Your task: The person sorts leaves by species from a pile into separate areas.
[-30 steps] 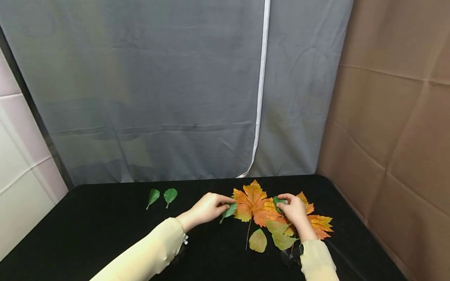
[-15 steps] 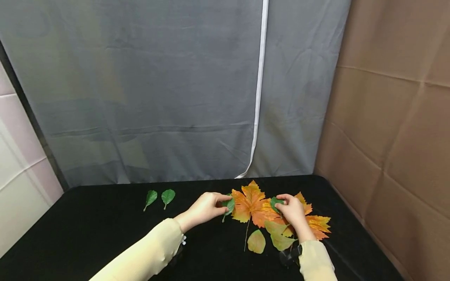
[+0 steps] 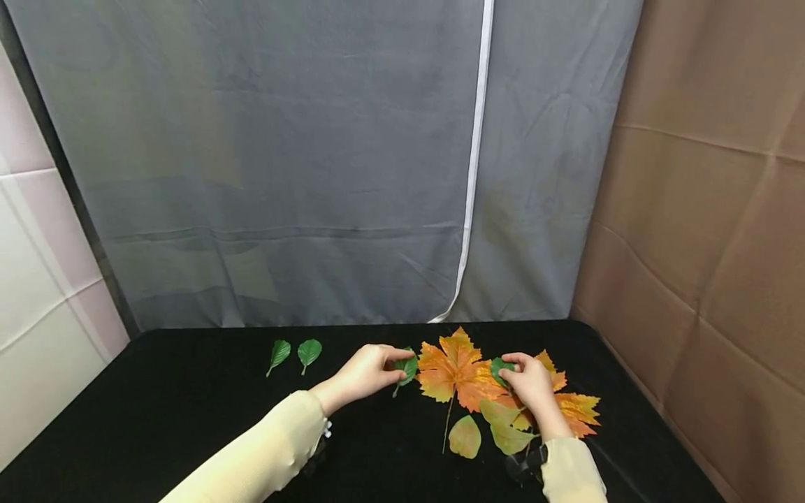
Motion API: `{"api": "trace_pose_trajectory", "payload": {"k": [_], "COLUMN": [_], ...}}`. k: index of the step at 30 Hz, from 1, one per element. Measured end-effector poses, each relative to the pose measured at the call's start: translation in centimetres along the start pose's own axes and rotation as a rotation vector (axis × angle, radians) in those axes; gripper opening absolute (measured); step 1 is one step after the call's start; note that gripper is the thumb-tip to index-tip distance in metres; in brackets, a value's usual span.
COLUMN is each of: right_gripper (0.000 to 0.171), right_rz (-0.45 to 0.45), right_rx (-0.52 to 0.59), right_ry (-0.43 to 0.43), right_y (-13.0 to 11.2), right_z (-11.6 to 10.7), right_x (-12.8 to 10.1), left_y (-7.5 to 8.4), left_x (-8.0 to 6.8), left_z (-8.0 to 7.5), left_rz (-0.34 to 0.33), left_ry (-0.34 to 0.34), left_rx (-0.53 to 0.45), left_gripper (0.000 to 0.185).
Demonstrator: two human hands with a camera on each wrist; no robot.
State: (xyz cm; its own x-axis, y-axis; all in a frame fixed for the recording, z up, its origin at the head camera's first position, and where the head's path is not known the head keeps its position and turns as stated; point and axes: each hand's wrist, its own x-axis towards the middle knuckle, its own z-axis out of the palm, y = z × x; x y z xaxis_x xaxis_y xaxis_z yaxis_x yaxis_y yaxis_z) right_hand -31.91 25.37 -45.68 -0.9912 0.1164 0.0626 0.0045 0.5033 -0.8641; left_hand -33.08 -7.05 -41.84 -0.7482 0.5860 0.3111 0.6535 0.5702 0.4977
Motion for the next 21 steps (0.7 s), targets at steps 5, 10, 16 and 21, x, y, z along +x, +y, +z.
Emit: {"api": "trace_pose_trajectory", "payload": {"k": [5,10,16,21], "right_gripper": [0.036,0.036,0.036,0.035], "right_rz": [0.009,0.019,0.011,-0.001], "right_rx": [-0.001,-0.004,0.005,-0.016], "right_ry": [0.002,-0.004,0.001,0.005], "right_y": [-0.2,-0.3,-0.5,-0.2], "right_z": [0.0,0.3,0.6,0.5], "right_x": [0.2,0.2,0.0,0.2], "left_y": [-0.9,-2.2,-3.8,-4.9], "left_x": [0.1,0.0,-0.3,-0.5], "left_z": [-0.4,-1.2,-2.7,-3.8], "left_rz": [-0.028,-0.066,-0.122,-0.191], "left_ry": [0.021,0.051,0.098,0.123], "left_rx": [-0.037,-0.063,-0.031,-0.016], "left_gripper": [0.037,0.036,0.034,0.035]}}
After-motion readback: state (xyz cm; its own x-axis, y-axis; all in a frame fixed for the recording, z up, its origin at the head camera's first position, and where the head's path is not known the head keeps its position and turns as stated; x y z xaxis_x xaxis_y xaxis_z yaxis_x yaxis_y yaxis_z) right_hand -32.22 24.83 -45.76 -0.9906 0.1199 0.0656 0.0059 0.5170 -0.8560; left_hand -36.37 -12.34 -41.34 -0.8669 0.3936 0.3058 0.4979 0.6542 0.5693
